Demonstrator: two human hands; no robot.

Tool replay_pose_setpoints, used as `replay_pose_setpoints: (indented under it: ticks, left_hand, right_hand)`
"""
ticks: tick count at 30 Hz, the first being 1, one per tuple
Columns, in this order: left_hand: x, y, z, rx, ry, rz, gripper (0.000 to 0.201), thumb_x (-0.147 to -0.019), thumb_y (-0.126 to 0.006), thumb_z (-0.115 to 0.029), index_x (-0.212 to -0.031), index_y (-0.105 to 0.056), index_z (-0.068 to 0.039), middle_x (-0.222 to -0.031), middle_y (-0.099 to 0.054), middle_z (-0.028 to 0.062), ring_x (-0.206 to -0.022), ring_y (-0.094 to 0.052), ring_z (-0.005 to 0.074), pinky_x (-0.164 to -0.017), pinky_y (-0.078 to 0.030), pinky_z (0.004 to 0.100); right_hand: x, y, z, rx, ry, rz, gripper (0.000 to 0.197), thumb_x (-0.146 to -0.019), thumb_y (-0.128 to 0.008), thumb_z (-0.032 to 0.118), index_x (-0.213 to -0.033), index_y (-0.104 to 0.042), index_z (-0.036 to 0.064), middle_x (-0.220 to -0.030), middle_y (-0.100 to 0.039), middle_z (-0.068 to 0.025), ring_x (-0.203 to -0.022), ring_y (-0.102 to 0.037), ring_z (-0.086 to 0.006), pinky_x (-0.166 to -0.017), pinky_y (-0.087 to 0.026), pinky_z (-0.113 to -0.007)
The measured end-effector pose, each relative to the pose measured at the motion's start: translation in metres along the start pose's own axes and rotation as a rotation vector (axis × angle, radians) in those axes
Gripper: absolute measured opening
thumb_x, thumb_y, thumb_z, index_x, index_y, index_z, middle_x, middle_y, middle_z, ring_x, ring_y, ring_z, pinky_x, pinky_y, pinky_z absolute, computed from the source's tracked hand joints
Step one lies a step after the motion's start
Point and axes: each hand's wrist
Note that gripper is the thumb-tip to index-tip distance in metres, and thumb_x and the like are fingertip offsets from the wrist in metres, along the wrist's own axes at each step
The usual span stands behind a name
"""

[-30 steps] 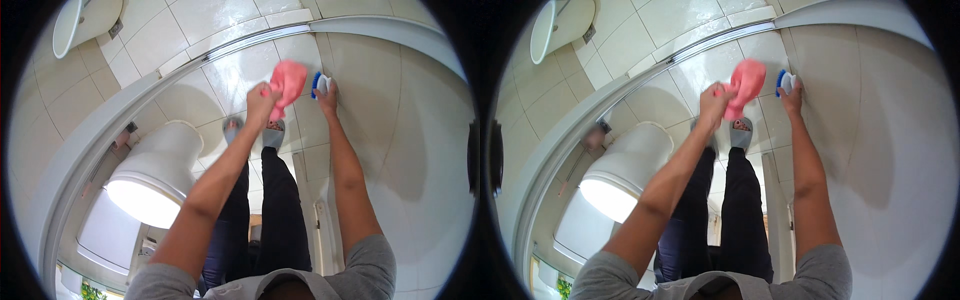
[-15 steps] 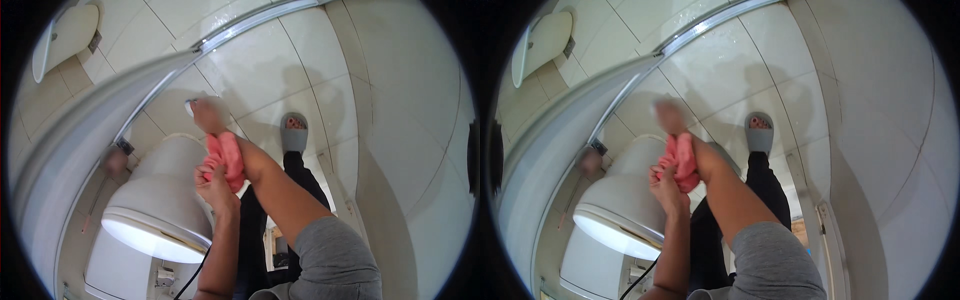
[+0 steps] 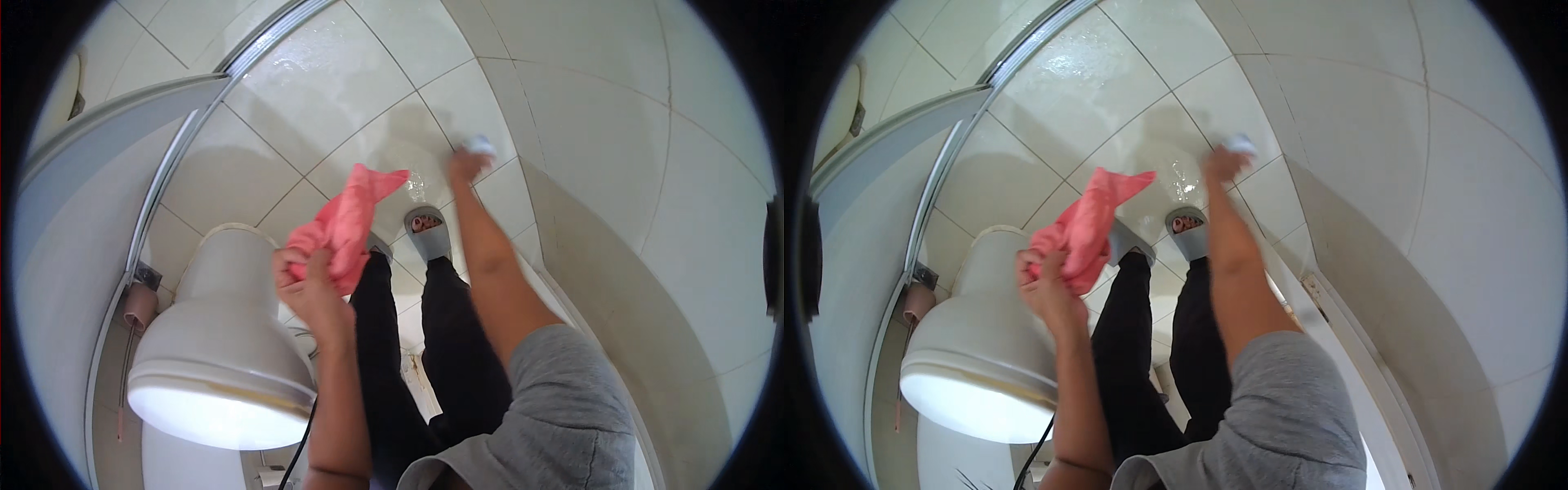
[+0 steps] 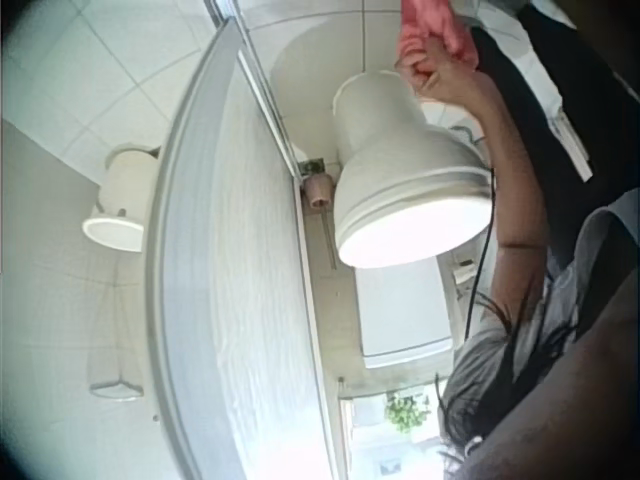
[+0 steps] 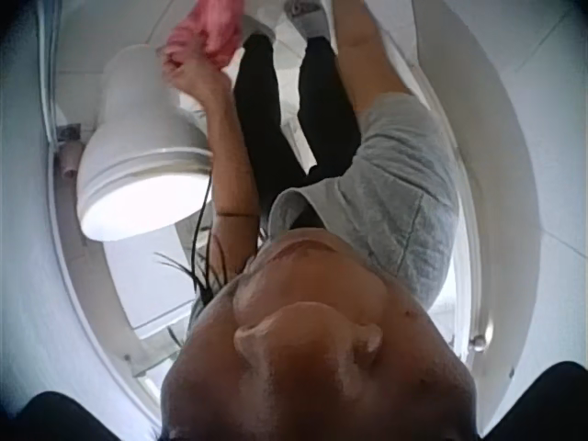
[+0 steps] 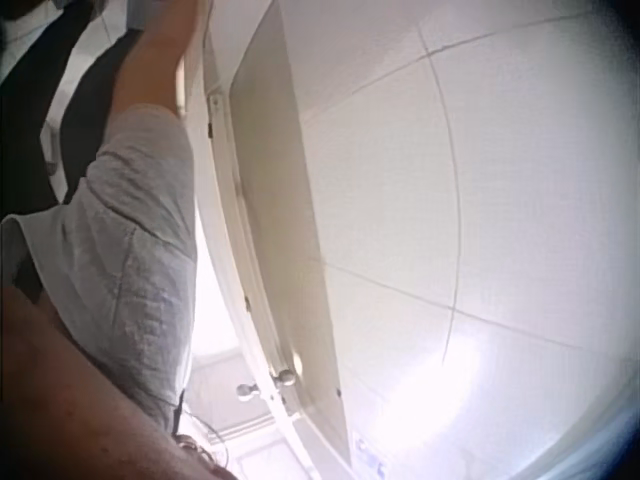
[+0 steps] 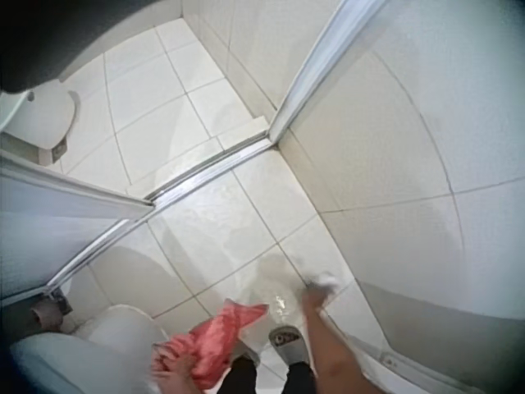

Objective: The person wipes the surfaces of a toilet with a cloth and scrubs a floor drain and the surrounding tiled floor with a brush while pouring water from a bucket.

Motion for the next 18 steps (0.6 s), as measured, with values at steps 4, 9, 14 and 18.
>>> replay_pose_setpoints:
  ticks: [4, 9, 14, 18]
  left_hand:
    - [-0.007, -0.012, -0.003, 0.022, -0.011, 0.071, 0.026, -0.069, -0.057, 0.008, -0.065, -0.039, -0.01, -0.07, -0.042, -0.0008, -0.067, -0.045, 0.0094, -0.064, -0.043, 0.0222]
    - [-0.001, 0.007, 0.01, -0.091, -0.097, -0.062, 0.024, -0.071, -0.056, 0.006, -0.066, -0.039, -0.01, -0.072, -0.043, -0.0004, -0.068, -0.045, 0.0097, -0.062, -0.043, 0.0239]
    - [0.0, -0.053, 0.064, -0.389, -0.058, 0.242, 0.016, -0.07, -0.054, 0.007, -0.07, -0.044, -0.006, -0.076, -0.049, 0.0036, -0.072, -0.05, 0.0112, -0.065, -0.045, 0.0236]
    - [-0.005, -0.08, 0.109, -0.442, -0.057, 0.682, 0.012, -0.068, -0.051, 0.007, -0.075, -0.049, -0.003, -0.081, -0.054, 0.008, -0.076, -0.054, 0.0136, -0.07, -0.047, 0.0256]
  right_hand:
    - [0.087, -0.087, 0.049, 0.252, 1.131, -0.361, 0.06, -0.081, -0.052, 0.026, -0.129, -0.032, -0.0032, -0.126, -0.041, -0.0199, -0.118, -0.039, -0.0335, -0.099, -0.028, -0.044]
    - [0.168, -0.003, 0.052, -0.201, 1.009, 0.729, 0.074, -0.07, -0.065, 0.025, -0.128, -0.025, 0.002, -0.117, -0.041, -0.0224, -0.111, -0.041, -0.0358, -0.095, -0.033, -0.044]
    - [-0.084, 0.077, -0.134, 0.122, 0.335, 0.276, 0.083, -0.067, -0.069, 0.041, -0.122, -0.032, -0.0088, -0.116, -0.048, -0.0213, -0.104, -0.051, -0.0296, -0.087, -0.041, -0.038]
    - [-0.214, 0.121, -0.246, 0.032, -0.338, 0.273, 0.073, -0.073, -0.067, 0.031, -0.123, -0.031, -0.0073, -0.126, -0.039, -0.0177, -0.106, -0.05, -0.0262, -0.08, -0.047, -0.033]
Point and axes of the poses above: each hand's wrist, its own x-axis away from the middle knuckle, its own y-axis out of the back of the hand, z = x × y
